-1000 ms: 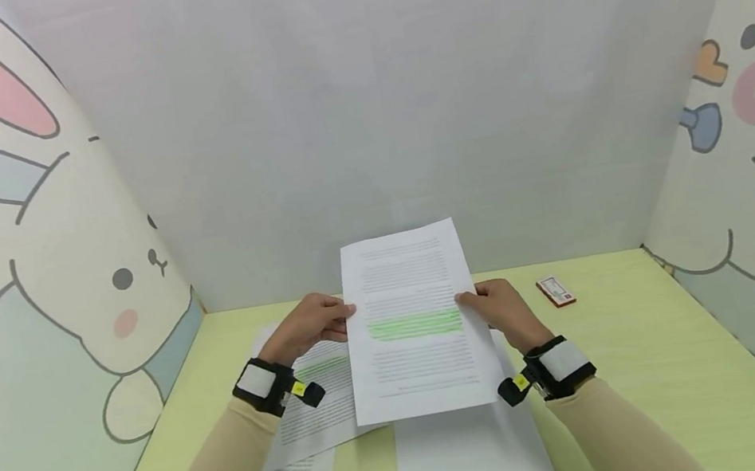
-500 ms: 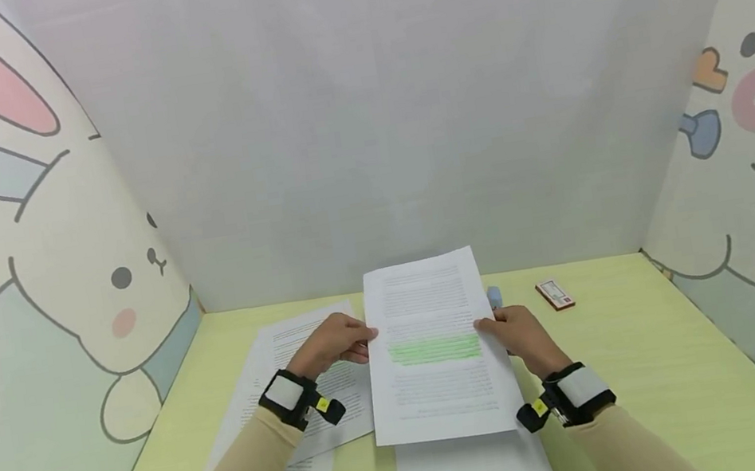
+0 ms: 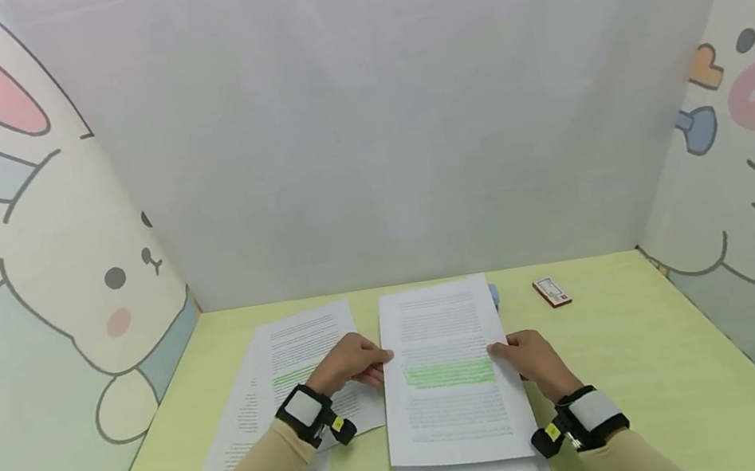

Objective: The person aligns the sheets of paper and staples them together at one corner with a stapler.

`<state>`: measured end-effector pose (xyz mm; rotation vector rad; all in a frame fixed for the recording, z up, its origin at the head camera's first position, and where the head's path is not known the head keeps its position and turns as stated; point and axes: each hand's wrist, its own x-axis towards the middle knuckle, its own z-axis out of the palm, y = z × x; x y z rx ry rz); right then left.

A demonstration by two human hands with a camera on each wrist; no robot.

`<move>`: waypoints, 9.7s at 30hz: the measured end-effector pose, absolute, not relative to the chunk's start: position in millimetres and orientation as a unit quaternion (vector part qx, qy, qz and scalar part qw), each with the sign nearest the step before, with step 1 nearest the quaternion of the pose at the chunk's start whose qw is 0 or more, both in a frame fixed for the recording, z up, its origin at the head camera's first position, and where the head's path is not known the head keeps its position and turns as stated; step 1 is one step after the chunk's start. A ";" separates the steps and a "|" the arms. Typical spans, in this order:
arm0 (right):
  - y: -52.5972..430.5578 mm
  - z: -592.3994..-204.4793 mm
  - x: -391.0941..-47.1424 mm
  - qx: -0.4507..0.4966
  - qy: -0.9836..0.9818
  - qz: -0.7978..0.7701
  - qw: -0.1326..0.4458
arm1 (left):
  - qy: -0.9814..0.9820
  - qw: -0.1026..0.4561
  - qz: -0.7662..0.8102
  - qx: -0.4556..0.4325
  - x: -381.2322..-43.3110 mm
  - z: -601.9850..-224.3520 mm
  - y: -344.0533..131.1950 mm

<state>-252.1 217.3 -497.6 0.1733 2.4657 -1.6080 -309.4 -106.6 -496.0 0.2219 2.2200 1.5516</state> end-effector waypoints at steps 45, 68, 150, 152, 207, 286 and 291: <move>218.8 -520.9 -238.5 0.070 0.878 -0.463 0.099 | 0.846 0.223 0.476 0.088 -284.1 -513.8 -100.5; 220.1 -518.1 -237.3 0.062 0.885 -0.449 0.100 | 0.859 0.216 0.455 0.085 -283.9 -512.4 -98.8; 234.1 -474.4 -272.7 -0.007 0.929 -0.369 0.034 | 0.860 0.165 0.482 0.022 -310.4 -469.7 -182.1; 230.7 -468.9 -276.6 -0.015 0.930 -0.367 0.025 | 0.870 0.145 0.472 0.007 -311.8 -466.8 -194.8; 30.5 -495.1 -348.2 -0.012 0.845 -0.512 0.151 | 0.838 0.165 0.479 -0.205 -340.4 -488.0 -279.6; 66.9 -451.1 -354.2 -0.023 0.760 -0.641 0.109 | 0.812 0.105 0.572 -0.050 -344.6 -438.3 -259.4; 89.2 -437.0 -348.2 -0.023 0.763 -0.638 0.098 | 0.808 0.105 0.580 -0.016 -349.7 -428.3 -242.7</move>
